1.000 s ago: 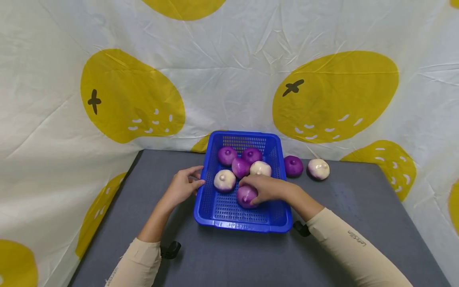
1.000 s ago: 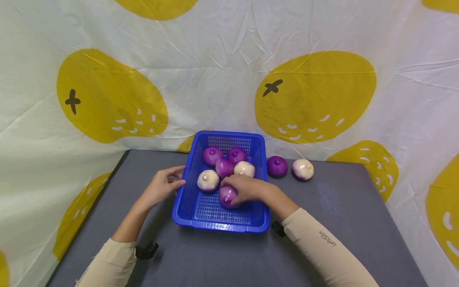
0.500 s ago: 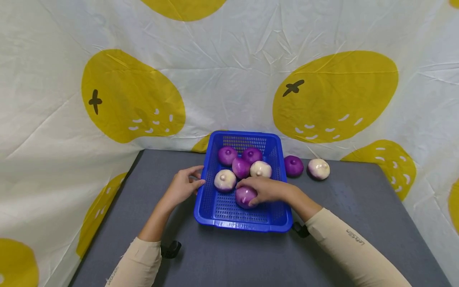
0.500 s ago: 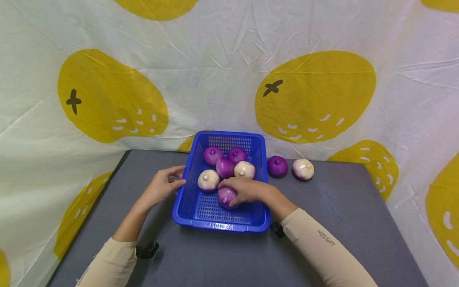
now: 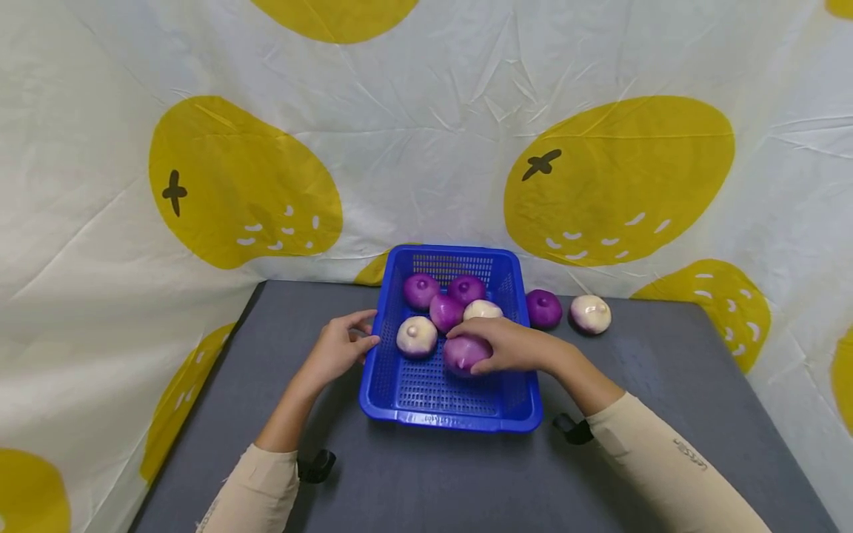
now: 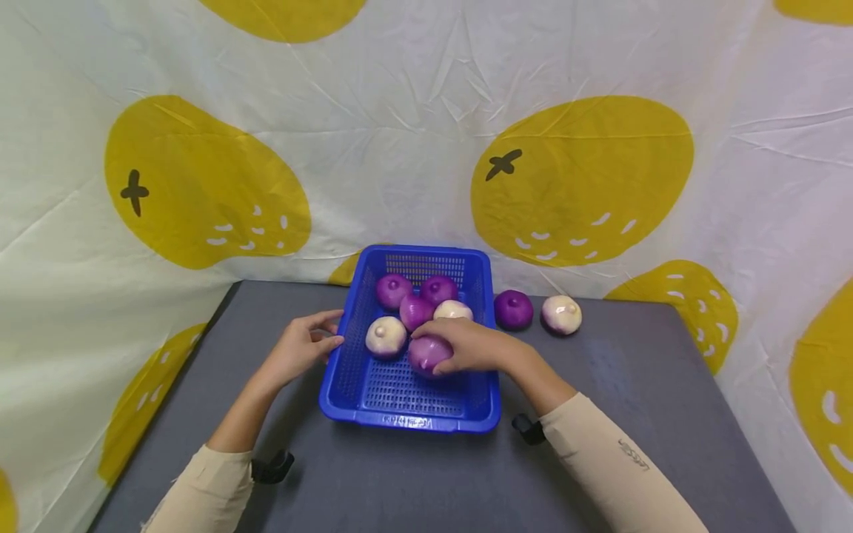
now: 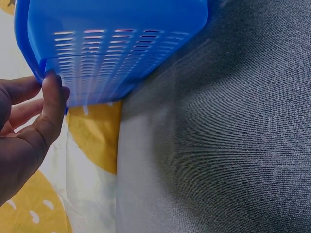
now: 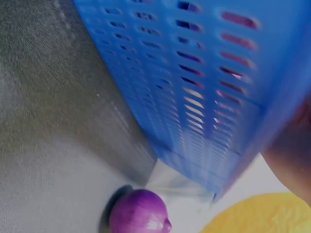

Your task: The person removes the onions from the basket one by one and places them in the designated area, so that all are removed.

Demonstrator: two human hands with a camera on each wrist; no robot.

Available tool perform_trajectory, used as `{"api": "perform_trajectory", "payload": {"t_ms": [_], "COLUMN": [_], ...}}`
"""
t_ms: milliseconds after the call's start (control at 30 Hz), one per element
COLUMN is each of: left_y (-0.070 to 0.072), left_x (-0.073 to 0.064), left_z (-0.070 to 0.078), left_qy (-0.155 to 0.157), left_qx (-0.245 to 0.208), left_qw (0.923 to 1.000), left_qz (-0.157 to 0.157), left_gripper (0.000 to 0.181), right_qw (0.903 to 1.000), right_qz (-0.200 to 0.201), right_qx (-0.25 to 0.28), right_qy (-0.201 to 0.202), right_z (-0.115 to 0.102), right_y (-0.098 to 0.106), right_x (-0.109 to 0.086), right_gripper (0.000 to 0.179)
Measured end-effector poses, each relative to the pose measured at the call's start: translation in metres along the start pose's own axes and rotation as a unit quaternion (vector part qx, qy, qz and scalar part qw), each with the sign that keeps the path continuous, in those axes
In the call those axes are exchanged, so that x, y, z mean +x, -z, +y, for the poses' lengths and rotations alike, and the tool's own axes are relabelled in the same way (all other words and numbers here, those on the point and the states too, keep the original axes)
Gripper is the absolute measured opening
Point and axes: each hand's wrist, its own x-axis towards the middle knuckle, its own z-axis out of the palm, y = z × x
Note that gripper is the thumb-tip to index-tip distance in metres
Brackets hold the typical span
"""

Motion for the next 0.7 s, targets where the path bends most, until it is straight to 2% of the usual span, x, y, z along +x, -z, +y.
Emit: {"api": "perform_trajectory", "payload": {"t_ms": [333,567,700], "left_y": [-0.001,-0.002,-0.003], "left_x": [-0.001,-0.001,-0.001], "left_z": [0.000,0.002,0.002], "left_qy": [0.005,0.008,0.007], "left_qx": [0.008,0.011,0.011], "left_qw": [1.0000,0.9999,0.9999], "left_qz": [0.002,0.007,0.008], "left_gripper": [0.051,0.051,0.051], "right_qw": [0.9951,0.9880,0.9794], "right_qz": [0.079,0.126,0.154], "right_qx": [0.052,0.077,0.121], "right_qy": [-0.030,-0.047,-0.049], "right_z": [0.002,0.019,0.031], "right_y": [0.017,0.022,0.028], "right_x": [-0.034,-0.058,-0.074], "right_gripper": [0.062,0.065,0.063]}}
